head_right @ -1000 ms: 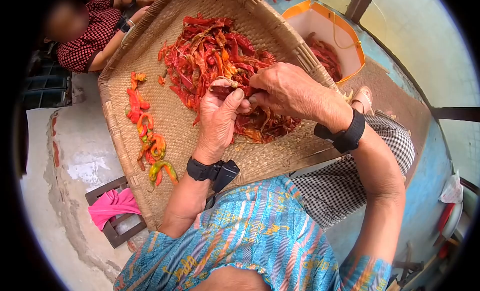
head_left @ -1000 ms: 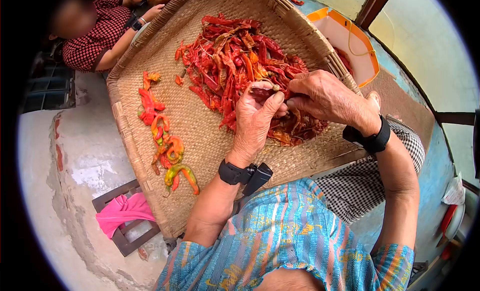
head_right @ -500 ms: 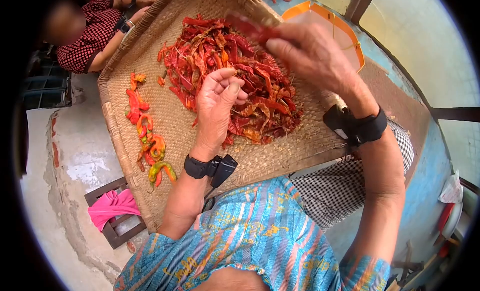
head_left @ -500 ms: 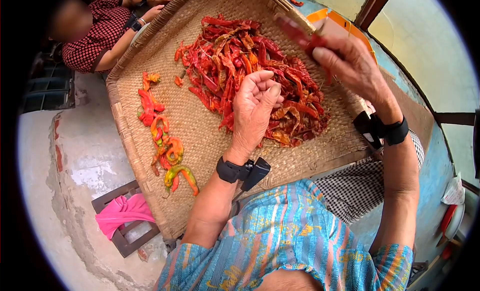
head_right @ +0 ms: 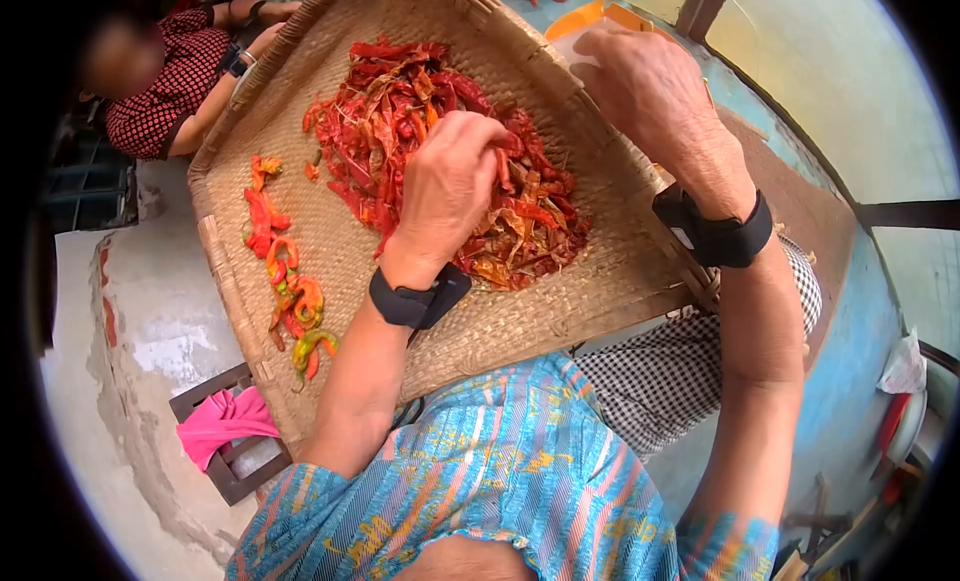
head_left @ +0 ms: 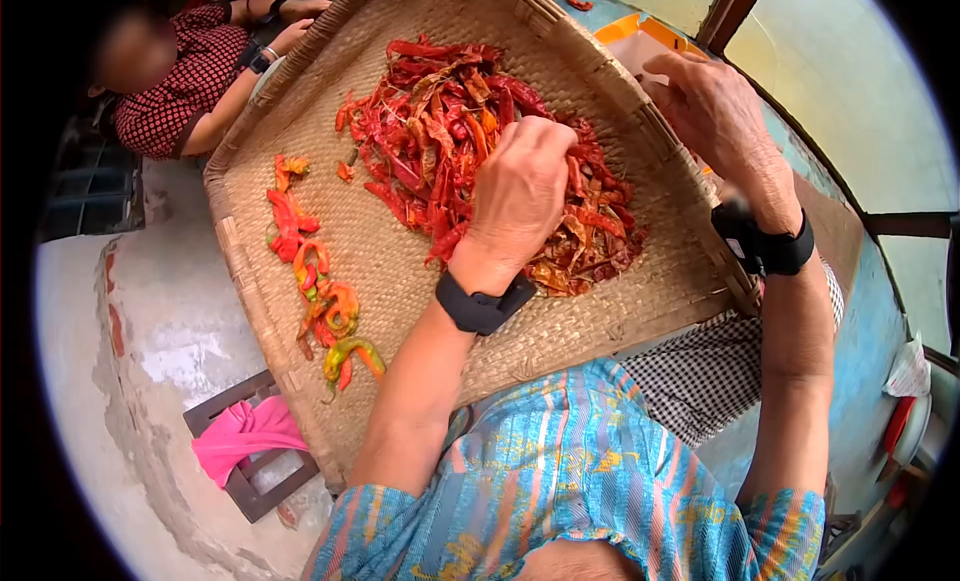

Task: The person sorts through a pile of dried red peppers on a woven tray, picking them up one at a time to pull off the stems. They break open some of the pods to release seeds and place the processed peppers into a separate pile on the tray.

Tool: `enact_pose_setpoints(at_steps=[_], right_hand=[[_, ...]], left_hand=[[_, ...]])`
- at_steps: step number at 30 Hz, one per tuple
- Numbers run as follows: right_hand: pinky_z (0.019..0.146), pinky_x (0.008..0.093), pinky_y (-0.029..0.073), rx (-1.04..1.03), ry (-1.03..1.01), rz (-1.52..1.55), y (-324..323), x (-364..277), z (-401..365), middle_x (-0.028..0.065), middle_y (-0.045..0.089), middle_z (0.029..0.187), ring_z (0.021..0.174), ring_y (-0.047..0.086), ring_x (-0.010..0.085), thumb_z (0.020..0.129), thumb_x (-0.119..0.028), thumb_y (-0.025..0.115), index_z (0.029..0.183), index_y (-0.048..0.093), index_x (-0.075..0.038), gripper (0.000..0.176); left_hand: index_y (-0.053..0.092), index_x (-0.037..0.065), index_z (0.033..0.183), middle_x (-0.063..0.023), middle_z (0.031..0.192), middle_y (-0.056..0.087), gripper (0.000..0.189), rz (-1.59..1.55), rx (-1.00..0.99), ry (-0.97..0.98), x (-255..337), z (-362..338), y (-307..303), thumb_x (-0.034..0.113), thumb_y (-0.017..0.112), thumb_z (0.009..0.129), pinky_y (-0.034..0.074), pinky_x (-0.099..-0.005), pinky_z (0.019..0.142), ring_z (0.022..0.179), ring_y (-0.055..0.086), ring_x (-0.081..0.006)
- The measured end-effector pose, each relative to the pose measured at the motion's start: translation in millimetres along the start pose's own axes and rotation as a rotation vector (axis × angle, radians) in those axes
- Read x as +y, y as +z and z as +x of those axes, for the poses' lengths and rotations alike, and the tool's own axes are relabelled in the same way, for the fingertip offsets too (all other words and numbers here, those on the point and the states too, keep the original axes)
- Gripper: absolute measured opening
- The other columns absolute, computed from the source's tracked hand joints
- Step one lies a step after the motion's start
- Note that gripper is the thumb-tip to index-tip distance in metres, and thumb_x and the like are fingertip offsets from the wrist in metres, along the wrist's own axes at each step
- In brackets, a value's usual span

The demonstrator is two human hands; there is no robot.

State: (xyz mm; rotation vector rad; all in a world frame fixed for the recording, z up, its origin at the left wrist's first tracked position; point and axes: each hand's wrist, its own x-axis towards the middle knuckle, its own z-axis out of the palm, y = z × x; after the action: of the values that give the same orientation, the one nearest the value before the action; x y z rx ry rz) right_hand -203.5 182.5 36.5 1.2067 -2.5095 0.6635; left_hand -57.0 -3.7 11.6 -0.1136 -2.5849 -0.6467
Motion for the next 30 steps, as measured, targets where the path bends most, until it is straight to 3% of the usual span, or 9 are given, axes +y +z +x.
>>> enact_pose_setpoints(at_steps=[1, 4, 5, 11, 13, 20, 24, 26, 30], right_hand=[[0.064, 0.038, 0.05, 0.022, -0.096, -0.004, 1, -2, 0, 0.0163, 0.066, 0.08, 0.069, 0.064, 0.0294, 0.091, -0.014, 0.064, 0.107, 0.066, -0.005, 0.019], [0.067, 0.0383, 0.051, -0.051, -0.067, 0.143, -1, -19, -4, 0.0166, 0.067, 0.083, 0.073, 0.066, 0.0301, 0.092, -0.012, 0.063, 0.107, 0.066, -0.004, 0.018], [0.066, 0.0384, 0.051, -0.07, -0.082, 0.266, 0, -25, -4, 0.0164, 0.067, 0.083, 0.072, 0.066, 0.0291, 0.092, -0.012, 0.062, 0.108, 0.066, -0.003, 0.019], [0.071, 0.0428, 0.051, -0.304, -0.236, 0.604, 6, -62, -7, 0.0171, 0.066, 0.091, 0.083, 0.064, 0.036, 0.089, -0.031, 0.069, 0.105, 0.066, 0.0, 0.035], [0.068, 0.0429, 0.051, -0.425, -0.174, 0.739, 12, -66, -10, 0.0185, 0.066, 0.085, 0.079, 0.065, 0.0362, 0.088, -0.031, 0.071, 0.098, 0.068, 0.001, 0.034], [0.061, 0.0407, 0.049, -0.483, -0.144, 0.776, 17, -72, -15, 0.0179, 0.064, 0.071, 0.064, 0.061, 0.0356, 0.087, -0.023, 0.071, 0.091, 0.068, 0.001, 0.025], [0.057, 0.0368, 0.048, -0.51, -0.103, 0.816, 12, -69, -13, 0.0153, 0.062, 0.066, 0.059, 0.061, 0.0273, 0.087, -0.018, 0.07, 0.087, 0.068, 0.001, 0.019], [0.055, 0.0331, 0.048, -0.498, -0.026, 0.912, 14, -69, -14, 0.0125, 0.062, 0.064, 0.057, 0.06, 0.0183, 0.088, -0.015, 0.069, 0.084, 0.067, 0.002, 0.017], [0.056, 0.0313, 0.048, -0.42, 0.066, 0.934, 7, -72, -10, 0.0101, 0.063, 0.065, 0.059, 0.059, 0.0137, 0.091, -0.017, 0.067, 0.085, 0.068, 0.001, 0.02]], left_hand=[[0.062, 0.005, 0.101, -0.0105, 0.096, 0.064, 0.021, -0.08, 0.061, -0.051, -1, -2, -7, -0.006, 0.062, 0.083, 0.054, -0.0334, 0.074, 0.085, 0.066, -0.0252], [0.062, 0.004, 0.102, -0.0033, 0.1, 0.066, 0.014, -0.386, 0.149, -0.325, -6, -16, -24, -0.004, 0.062, 0.092, 0.053, -0.024, 0.072, 0.087, 0.063, -0.0076], [0.059, 0.003, 0.105, -0.0035, 0.1, 0.066, 0.011, -0.622, 0.214, -0.357, -6, -21, -27, -0.001, 0.061, 0.095, 0.054, -0.0234, 0.073, 0.085, 0.062, -0.0068], [0.056, 0.004, 0.105, -0.0026, 0.095, 0.065, 0.015, -1.184, 0.241, -0.629, 6, -45, -39, 0.012, 0.065, 0.096, 0.055, -0.0238, 0.076, 0.084, 0.063, -0.0073], [0.056, 0.004, 0.105, -0.0029, 0.095, 0.065, 0.015, -1.177, 0.235, -0.634, 9, -48, -32, 0.012, 0.064, 0.096, 0.055, -0.024, 0.075, 0.083, 0.063, -0.0074], [0.054, 0.003, 0.106, -0.0038, 0.095, 0.065, 0.02, -1.042, 0.222, -0.544, 17, -47, -15, 0.008, 0.068, 0.093, 0.056, -0.0237, 0.072, 0.082, 0.065, -0.008], [0.055, 0.004, 0.108, -0.0045, 0.089, 0.066, 0.02, -1.128, 0.192, -0.631, 17, -47, -21, 0.009, 0.067, 0.093, 0.057, -0.0233, 0.067, 0.074, 0.066, -0.0098], [0.055, 0.004, 0.108, -0.0048, 0.09, 0.066, 0.019, -1.148, 0.205, -0.642, 18, -47, -20, 0.009, 0.067, 0.094, 0.057, -0.0235, 0.068, 0.075, 0.067, -0.0096], [0.055, 0.003, 0.109, -0.0056, 0.093, 0.065, 0.019, -1.155, 0.246, -0.619, 16, -46, -20, 0.009, 0.065, 0.095, 0.058, -0.0238, 0.07, 0.079, 0.067, -0.0096]])
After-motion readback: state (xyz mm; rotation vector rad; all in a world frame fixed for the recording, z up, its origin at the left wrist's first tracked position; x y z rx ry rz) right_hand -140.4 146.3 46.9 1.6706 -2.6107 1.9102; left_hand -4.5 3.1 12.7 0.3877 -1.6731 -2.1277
